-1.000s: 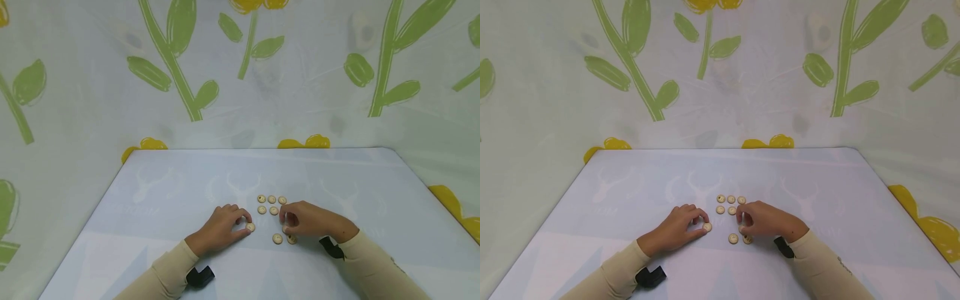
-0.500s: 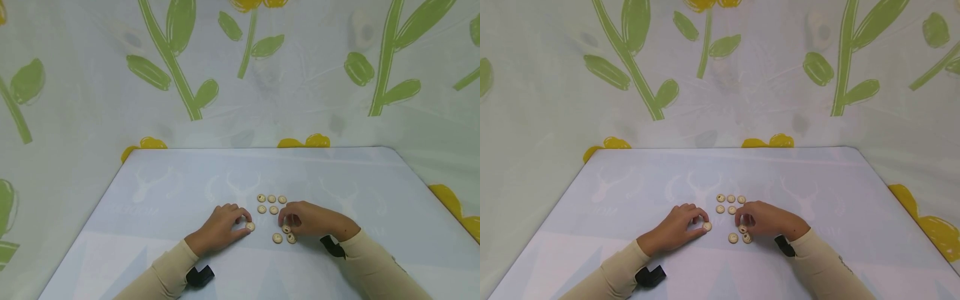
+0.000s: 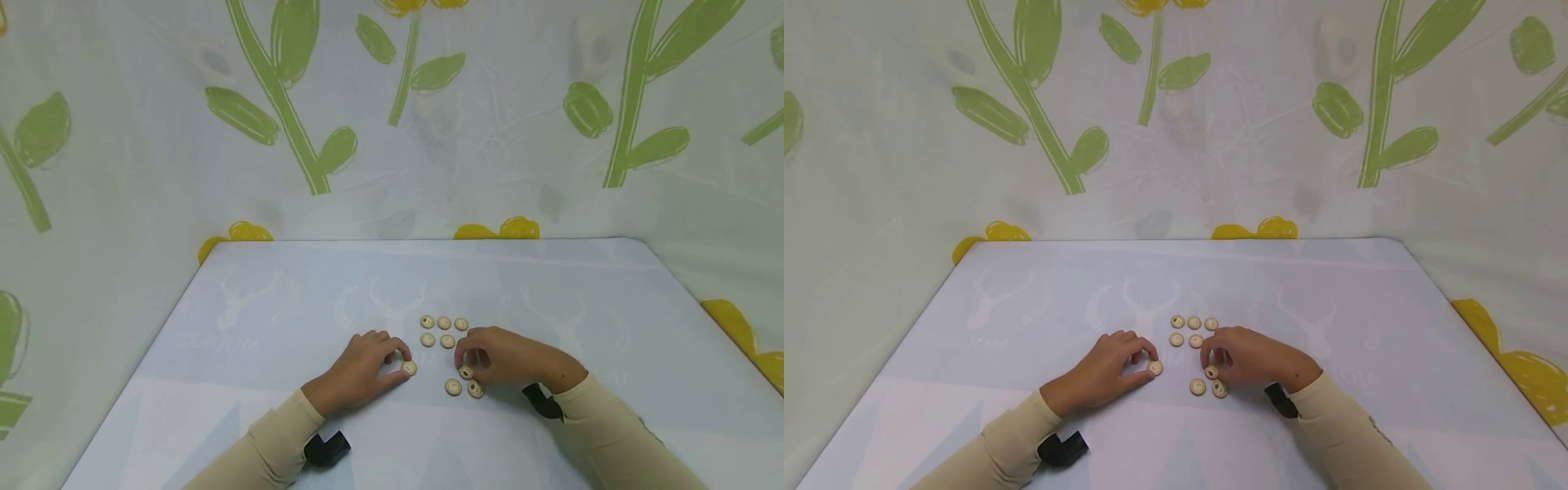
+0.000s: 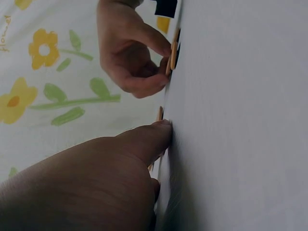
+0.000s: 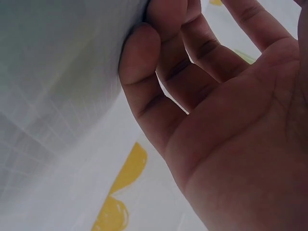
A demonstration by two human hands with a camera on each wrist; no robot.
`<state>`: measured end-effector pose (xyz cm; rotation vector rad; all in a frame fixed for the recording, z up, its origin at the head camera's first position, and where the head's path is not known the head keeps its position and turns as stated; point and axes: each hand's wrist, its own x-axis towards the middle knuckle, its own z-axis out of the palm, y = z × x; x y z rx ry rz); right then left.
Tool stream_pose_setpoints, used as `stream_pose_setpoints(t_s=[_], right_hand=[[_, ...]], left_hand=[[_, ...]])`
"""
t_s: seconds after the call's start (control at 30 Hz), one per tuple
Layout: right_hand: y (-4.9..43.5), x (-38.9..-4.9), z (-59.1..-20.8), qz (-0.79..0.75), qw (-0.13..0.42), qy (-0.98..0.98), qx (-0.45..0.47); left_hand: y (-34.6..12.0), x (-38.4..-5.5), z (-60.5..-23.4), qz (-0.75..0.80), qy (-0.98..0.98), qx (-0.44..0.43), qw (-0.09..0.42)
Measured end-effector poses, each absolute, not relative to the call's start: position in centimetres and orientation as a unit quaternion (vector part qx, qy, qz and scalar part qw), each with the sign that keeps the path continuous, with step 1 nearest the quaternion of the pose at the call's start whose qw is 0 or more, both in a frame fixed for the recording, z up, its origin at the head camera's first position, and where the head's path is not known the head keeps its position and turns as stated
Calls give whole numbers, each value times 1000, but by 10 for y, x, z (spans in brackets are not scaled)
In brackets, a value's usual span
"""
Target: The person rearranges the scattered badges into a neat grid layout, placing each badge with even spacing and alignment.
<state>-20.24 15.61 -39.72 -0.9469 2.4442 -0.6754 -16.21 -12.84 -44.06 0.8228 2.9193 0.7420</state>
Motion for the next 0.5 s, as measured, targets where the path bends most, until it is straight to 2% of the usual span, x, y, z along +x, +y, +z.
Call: stream_pose_setpoints(t_s=[0.5], right_hand=[[156,-203,-399,-247,201,886,-338]], left_hand=[[-128,-163,-441,237,934,267,3]])
